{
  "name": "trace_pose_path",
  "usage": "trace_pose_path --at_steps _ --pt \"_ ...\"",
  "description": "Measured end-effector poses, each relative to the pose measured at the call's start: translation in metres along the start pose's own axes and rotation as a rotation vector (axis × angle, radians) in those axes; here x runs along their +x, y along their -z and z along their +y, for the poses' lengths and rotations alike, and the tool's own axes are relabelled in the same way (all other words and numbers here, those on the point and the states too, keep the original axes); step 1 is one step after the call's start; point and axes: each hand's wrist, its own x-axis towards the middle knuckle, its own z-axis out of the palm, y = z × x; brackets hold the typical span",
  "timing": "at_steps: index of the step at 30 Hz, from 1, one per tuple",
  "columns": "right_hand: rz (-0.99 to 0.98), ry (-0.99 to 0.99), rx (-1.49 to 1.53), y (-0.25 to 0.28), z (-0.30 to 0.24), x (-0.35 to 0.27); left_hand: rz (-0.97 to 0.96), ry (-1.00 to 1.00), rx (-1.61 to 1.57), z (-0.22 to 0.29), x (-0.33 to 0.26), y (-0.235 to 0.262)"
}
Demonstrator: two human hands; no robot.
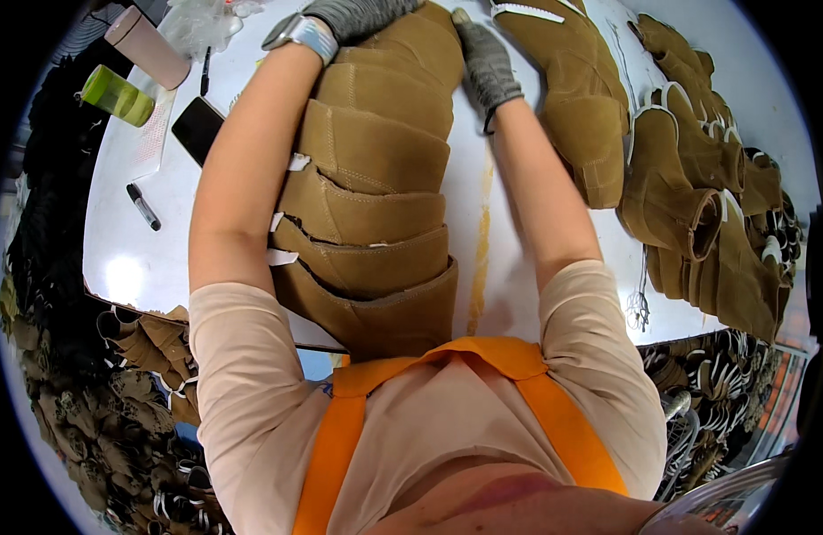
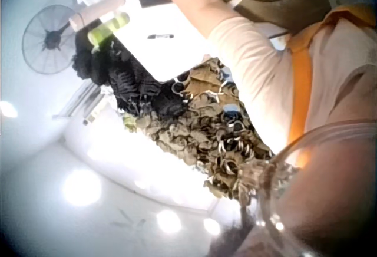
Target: The person picks up boot uppers from a stack and places them onto a separate pile, using small shears to trim excess thread from the zipper and seams of a boot.
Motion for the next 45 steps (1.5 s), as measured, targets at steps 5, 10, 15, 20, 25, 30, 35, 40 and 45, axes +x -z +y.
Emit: trace_pose_path --at_steps 5,10,15,20,25,30,35,40,45 --pt "-0.048 -0.549 0.640 0.001 -0.026 -0.016 -0.160 0.085 0.050 0.018 -0.023 0.028" --pt "-0.032 -0.448 0.676 0.049 -0.080 -0.023 -0.084 0.090 0.105 0.036 -0.055 0.052" --pt "-0.157 -0.670 0.556 0.024 -0.056 -0.028 0.184 -0.099 -0.041 -0.008 -0.020 -0.013" --pt "0.060 -0.472 0.781 0.022 -0.053 -0.034 0.340 -0.087 -0.326 0.023 -0.030 0.006" --pt "0.079 -0.456 0.612 0.014 -0.070 -0.031 0.237 -0.105 -0.338 0.011 -0.033 0.005" --pt "-0.168 -0.565 0.469 0.053 -0.085 -0.031 0.016 0.028 -0.044 0.016 -0.029 0.003" --pt "-0.284 -0.414 0.135 0.097 -0.106 -0.067 -0.025 0.020 -0.231 -0.010 -0.021 -0.009" --pt "-0.135 -0.496 0.231 0.201 -0.162 -0.146 0.054 -0.147 -0.191 -0.003 -0.016 -0.013" --pt "0.401 -0.958 0.600 0.242 -0.134 -0.213 0.140 -0.657 0.906 -0.018 -0.009 -0.004"
